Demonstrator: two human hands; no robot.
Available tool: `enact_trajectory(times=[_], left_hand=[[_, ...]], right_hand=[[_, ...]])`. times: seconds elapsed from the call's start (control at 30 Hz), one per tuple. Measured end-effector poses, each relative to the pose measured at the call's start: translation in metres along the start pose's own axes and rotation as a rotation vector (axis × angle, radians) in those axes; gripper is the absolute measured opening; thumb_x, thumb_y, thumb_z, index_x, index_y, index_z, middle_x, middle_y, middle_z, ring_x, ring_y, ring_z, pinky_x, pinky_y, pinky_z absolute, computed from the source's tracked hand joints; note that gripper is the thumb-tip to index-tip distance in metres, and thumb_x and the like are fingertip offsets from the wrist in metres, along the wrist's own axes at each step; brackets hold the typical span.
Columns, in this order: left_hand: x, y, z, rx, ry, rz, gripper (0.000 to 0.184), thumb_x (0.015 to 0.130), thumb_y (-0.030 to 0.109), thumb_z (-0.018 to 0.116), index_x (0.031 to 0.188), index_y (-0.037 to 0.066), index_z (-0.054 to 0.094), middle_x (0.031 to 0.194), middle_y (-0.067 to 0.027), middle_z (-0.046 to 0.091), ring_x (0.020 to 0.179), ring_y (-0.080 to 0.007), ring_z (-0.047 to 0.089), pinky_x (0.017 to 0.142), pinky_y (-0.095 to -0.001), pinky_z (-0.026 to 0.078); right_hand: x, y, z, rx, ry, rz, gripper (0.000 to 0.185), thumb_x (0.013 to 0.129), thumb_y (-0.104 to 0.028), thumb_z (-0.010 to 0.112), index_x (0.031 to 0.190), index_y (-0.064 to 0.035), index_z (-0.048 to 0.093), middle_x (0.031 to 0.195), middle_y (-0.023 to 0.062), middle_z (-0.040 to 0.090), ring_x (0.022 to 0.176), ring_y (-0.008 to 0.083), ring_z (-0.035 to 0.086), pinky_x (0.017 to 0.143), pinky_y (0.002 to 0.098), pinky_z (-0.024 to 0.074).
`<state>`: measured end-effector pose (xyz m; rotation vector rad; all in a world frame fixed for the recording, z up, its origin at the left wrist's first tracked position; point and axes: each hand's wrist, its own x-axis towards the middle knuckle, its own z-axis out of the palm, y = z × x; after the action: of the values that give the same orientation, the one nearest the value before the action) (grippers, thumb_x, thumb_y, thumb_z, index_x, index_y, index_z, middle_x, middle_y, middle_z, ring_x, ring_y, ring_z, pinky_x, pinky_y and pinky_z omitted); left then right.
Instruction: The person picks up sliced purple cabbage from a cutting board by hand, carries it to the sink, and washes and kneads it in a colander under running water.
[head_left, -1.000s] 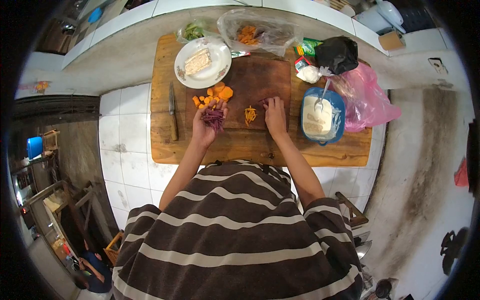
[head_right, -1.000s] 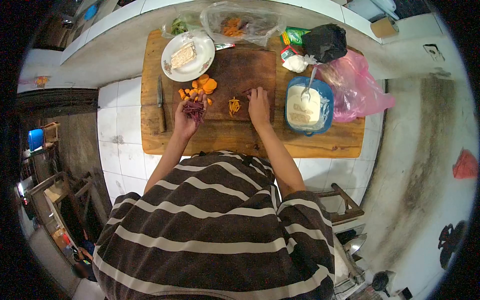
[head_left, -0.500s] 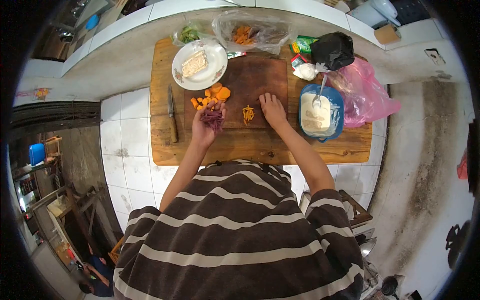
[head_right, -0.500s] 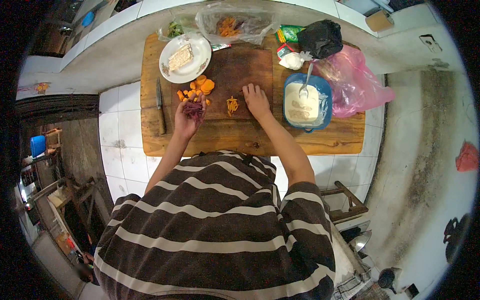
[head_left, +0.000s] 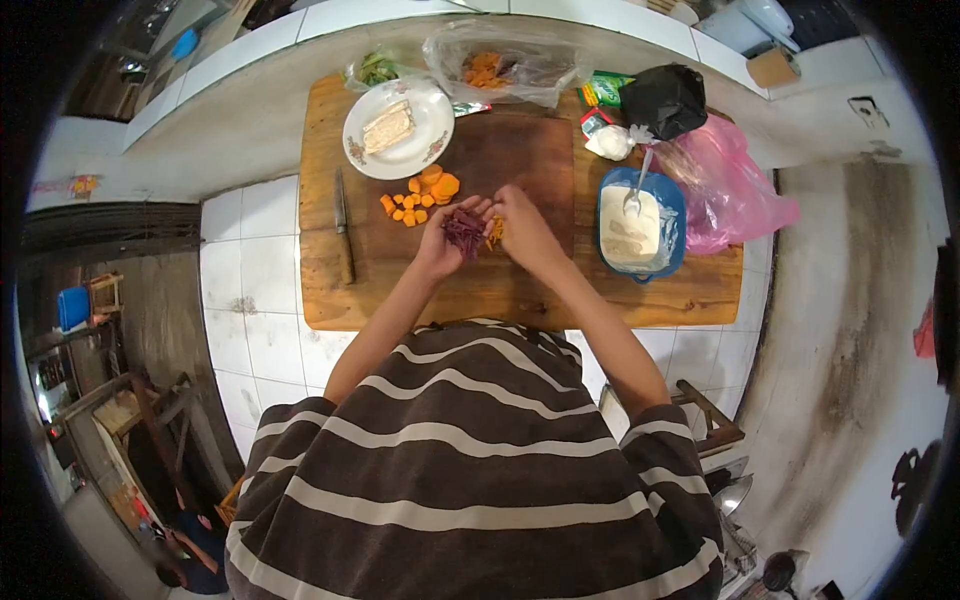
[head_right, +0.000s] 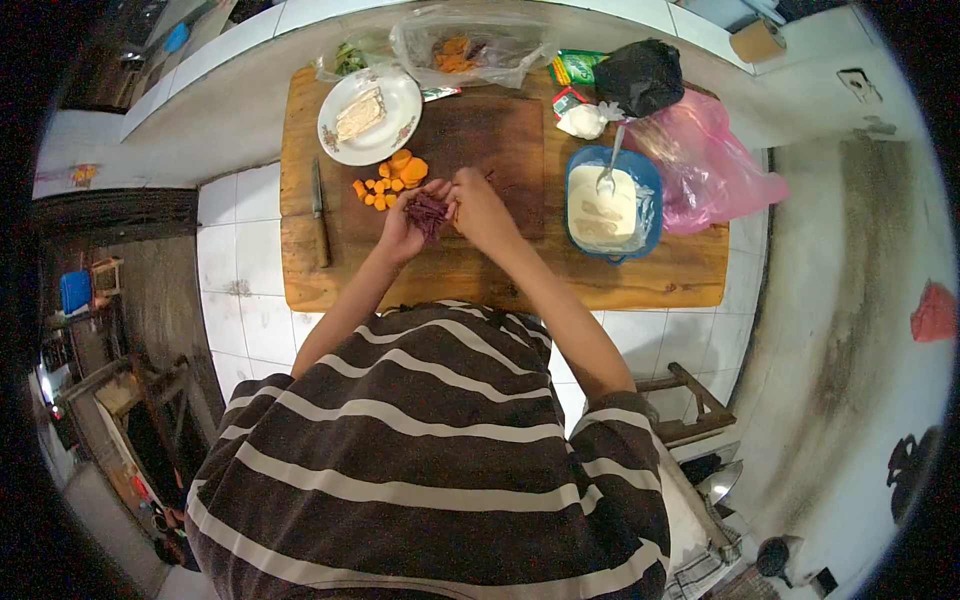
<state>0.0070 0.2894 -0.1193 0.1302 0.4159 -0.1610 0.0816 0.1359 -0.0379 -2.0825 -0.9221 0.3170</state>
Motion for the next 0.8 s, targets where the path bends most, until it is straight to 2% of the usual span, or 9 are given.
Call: enact_trajectory(times=[0.07, 0.1, 0.2, 0.3, 0.5, 0.6, 0.67, 0.73, 0.8], left_hand=[[0.012, -0.006, -0.013, 0.017, -0.098, -0.050, 0.026, 0.095, 0.021, 0.044, 0.107, 0.002, 0.057, 0.110, -0.0099, 0.062, 0.102, -0.0221, 0.059, 0.093, -0.0361, 0.047], [0.012, -0.010, -0.011, 0.037, 0.006, -0.087, 0.023, 0.095, 0.023, 0.046, 0.100, 0.006, 0.061, 0.100, -0.0049, 0.064, 0.091, -0.0185, 0.062, 0.087, -0.0338, 0.049], [0.015, -0.012, -0.013, -0.107, -0.142, -0.138, 0.020, 0.093, 0.020, 0.048, 0.099, 0.007, 0.061, 0.094, -0.0047, 0.065, 0.089, -0.0166, 0.063, 0.085, -0.0335, 0.051], [0.011, -0.014, 0.002, -0.008, 0.076, -0.059, 0.021, 0.093, 0.022, 0.047, 0.100, 0.007, 0.061, 0.096, -0.0046, 0.065, 0.090, -0.0180, 0.063, 0.084, -0.0350, 0.051], [0.006, -0.006, 0.015, 0.066, 0.049, -0.010, 0.025, 0.094, 0.025, 0.045, 0.105, 0.007, 0.059, 0.101, -0.0063, 0.065, 0.095, -0.0220, 0.062, 0.085, -0.0373, 0.052], [0.008, -0.001, 0.006, 0.077, 0.030, 0.003, 0.027, 0.094, 0.023, 0.045, 0.109, 0.004, 0.056, 0.106, -0.0101, 0.063, 0.099, -0.0246, 0.061, 0.086, -0.0384, 0.052], [-0.001, 0.004, 0.014, 0.012, 0.026, 0.006, 0.028, 0.096, 0.021, 0.044, 0.112, 0.000, 0.054, 0.110, -0.0130, 0.060, 0.101, -0.0258, 0.059, 0.091, -0.0387, 0.050], [-0.006, 0.009, 0.013, -0.040, 0.018, 0.014, 0.030, 0.096, 0.020, 0.044, 0.115, -0.002, 0.052, 0.113, -0.0154, 0.057, 0.102, -0.0272, 0.058, 0.092, -0.0394, 0.050], [-0.009, 0.015, 0.002, -0.085, 0.009, 0.022, 0.032, 0.096, 0.020, 0.045, 0.118, -0.003, 0.050, 0.115, -0.0173, 0.056, 0.103, -0.0289, 0.057, 0.092, -0.0407, 0.050]], right_hand=[[0.002, -0.012, 0.013, -0.155, 0.009, 0.058, 0.016, 0.085, -0.006, 0.056, 0.097, 0.0028, 0.052, 0.097, 0.0185, 0.054, 0.099, 0.0350, 0.055, 0.076, 0.0426, 0.0500], [0.002, -0.016, 0.017, -0.229, 0.009, 0.085, 0.016, 0.085, -0.009, 0.057, 0.097, 0.0022, 0.053, 0.098, 0.0177, 0.055, 0.098, 0.0343, 0.055, 0.077, 0.0415, 0.0509], [0.003, -0.025, 0.018, -0.359, 0.034, 0.084, 0.020, 0.085, -0.015, 0.058, 0.098, 0.0008, 0.057, 0.099, 0.0157, 0.055, 0.097, 0.0327, 0.055, 0.077, 0.0391, 0.0527], [0.002, -0.028, 0.012, -0.344, 0.037, 0.093, 0.021, 0.086, -0.014, 0.058, 0.100, 0.0012, 0.058, 0.100, 0.0151, 0.055, 0.097, 0.0316, 0.055, 0.081, 0.0399, 0.0508], [-0.001, -0.024, 0.011, -0.261, 0.200, -0.066, 0.016, 0.084, -0.005, 0.055, 0.097, 0.0014, 0.060, 0.100, 0.0145, 0.057, 0.095, 0.0320, 0.055, 0.086, 0.0408, 0.0459], [0.004, -0.024, -0.003, -0.069, 0.190, 0.028, 0.018, 0.082, 0.000, 0.052, 0.098, 0.0000, 0.061, 0.101, 0.0159, 0.057, 0.097, 0.0341, 0.054, 0.085, 0.0414, 0.0455], [0.009, 0.004, -0.009, 0.103, 0.218, 0.158, 0.023, 0.081, 0.003, 0.051, 0.101, -0.0015, 0.061, 0.103, 0.0171, 0.056, 0.101, 0.0361, 0.053, 0.086, 0.0431, 0.0441], [0.009, 0.043, -0.005, -0.099, 0.181, 0.114, 0.035, 0.081, 0.004, 0.051, 0.114, -0.0019, 0.058, 0.114, 0.0172, 0.054, 0.109, 0.0363, 0.050, 0.092, 0.0433, 0.0428], [0.004, 0.079, 0.003, -0.254, 0.104, -0.116, 0.038, 0.083, 0.003, 0.052, 0.120, -0.0029, 0.056, 0.120, 0.0155, 0.051, 0.113, 0.0343, 0.048, 0.096, 0.0419, 0.0424]])
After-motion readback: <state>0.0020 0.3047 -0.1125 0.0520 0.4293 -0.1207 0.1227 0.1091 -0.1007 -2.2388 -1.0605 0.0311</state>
